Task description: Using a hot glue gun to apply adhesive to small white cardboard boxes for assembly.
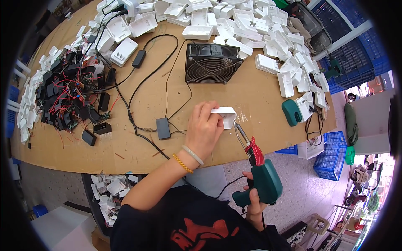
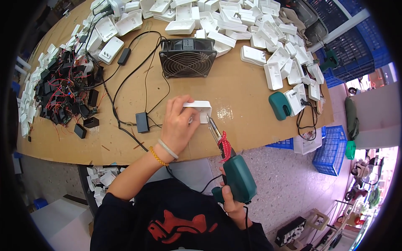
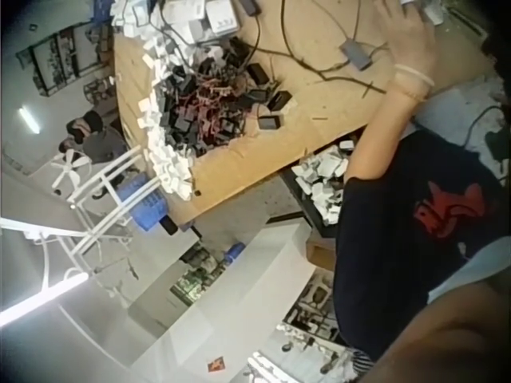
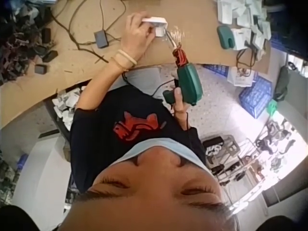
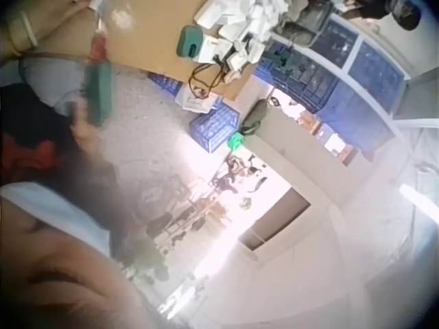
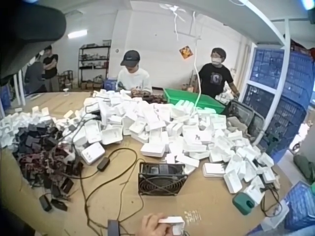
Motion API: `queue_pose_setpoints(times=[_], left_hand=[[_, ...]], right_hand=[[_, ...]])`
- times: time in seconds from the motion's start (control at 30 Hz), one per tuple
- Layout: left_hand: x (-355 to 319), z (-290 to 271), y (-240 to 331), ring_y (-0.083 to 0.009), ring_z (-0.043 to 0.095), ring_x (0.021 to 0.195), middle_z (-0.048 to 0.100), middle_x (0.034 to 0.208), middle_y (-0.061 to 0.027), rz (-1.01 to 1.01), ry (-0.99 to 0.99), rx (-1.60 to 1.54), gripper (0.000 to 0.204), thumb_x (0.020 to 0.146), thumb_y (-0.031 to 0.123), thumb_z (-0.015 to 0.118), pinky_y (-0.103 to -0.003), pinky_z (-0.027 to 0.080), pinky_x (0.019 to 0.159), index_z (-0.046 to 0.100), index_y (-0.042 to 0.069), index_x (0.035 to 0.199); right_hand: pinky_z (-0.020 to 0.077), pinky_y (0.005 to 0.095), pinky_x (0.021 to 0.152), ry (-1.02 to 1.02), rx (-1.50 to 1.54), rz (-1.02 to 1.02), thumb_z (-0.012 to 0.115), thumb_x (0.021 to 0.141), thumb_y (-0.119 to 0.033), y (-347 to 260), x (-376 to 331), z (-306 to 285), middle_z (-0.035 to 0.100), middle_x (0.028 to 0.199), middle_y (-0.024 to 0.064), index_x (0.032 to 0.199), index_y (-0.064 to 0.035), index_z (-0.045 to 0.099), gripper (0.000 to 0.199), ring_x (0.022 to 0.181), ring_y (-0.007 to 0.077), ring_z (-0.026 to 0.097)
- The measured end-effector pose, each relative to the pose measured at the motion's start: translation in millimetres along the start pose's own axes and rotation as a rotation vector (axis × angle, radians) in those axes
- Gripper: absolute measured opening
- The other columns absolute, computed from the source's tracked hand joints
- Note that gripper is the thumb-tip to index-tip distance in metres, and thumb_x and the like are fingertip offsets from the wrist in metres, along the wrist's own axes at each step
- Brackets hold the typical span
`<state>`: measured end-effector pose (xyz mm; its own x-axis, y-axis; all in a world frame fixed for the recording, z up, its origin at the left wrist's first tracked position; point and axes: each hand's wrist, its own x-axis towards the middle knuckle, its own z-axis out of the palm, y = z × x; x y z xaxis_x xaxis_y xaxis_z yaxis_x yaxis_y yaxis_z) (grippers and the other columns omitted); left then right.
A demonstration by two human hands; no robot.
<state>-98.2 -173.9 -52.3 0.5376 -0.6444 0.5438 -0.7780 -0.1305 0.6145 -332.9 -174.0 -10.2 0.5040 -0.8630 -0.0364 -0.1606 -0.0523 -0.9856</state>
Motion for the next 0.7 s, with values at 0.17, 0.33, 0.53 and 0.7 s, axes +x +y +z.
queue_pose_setpoints(times=[0.17,0.33,0.53,0.7], left_hand=[[-1,1,-1,-0.0287,0.051,0.107,0.054,0.111,-0.009,-0.013,0.01,0.013,0.013,0.069,0.0,0.07,-0.039,0.047,0.086,0.059,-0.001,0.077],[0,2,0,-0.0323,0.051,0.103,0.056,0.109,-0.0123,-0.014,0.015,-0.012,0.011,0.071,-0.002,0.07,-0.039,0.046,0.086,0.061,-0.001,0.078],[0,2,-1,-0.0329,0.051,0.104,0.055,0.11,-0.0127,-0.007,0.013,-0.021,0.012,0.07,-0.002,0.069,-0.039,0.047,0.085,0.061,-0.001,0.078],[0,1,0,-0.0332,0.051,0.104,0.055,0.11,-0.0128,-0.012,0.008,-0.019,0.012,0.07,-0.002,0.069,-0.04,0.046,0.086,0.061,-0.001,0.078]], right_hand=[[0.0488,0.0266,0.074,-0.134,-0.114,-0.026,0.056,0.09,-0.022,31,8,-3,0.062,0.121,0.0163,0.136,0.0007,0.045,0.053,0.097,0.0158,0.061],[0.0511,0.0295,0.075,0.026,0.018,-0.025,0.067,0.083,-0.007,29,15,13,0.069,0.096,0.0129,0.109,0.0067,0.063,0.03,0.084,0.018,0.066],[0.0502,0.028,0.075,-0.046,-0.067,-0.037,0.062,0.086,-0.012,38,15,6,0.065,0.108,0.0147,0.122,0.0035,0.055,0.04,0.093,0.0181,0.063],[0.0501,0.0271,0.077,-0.116,-0.122,-0.07,0.058,0.089,-0.016,41,15,5,0.061,0.121,0.0167,0.135,0.0012,0.046,0.051,0.106,0.0198,0.061]])
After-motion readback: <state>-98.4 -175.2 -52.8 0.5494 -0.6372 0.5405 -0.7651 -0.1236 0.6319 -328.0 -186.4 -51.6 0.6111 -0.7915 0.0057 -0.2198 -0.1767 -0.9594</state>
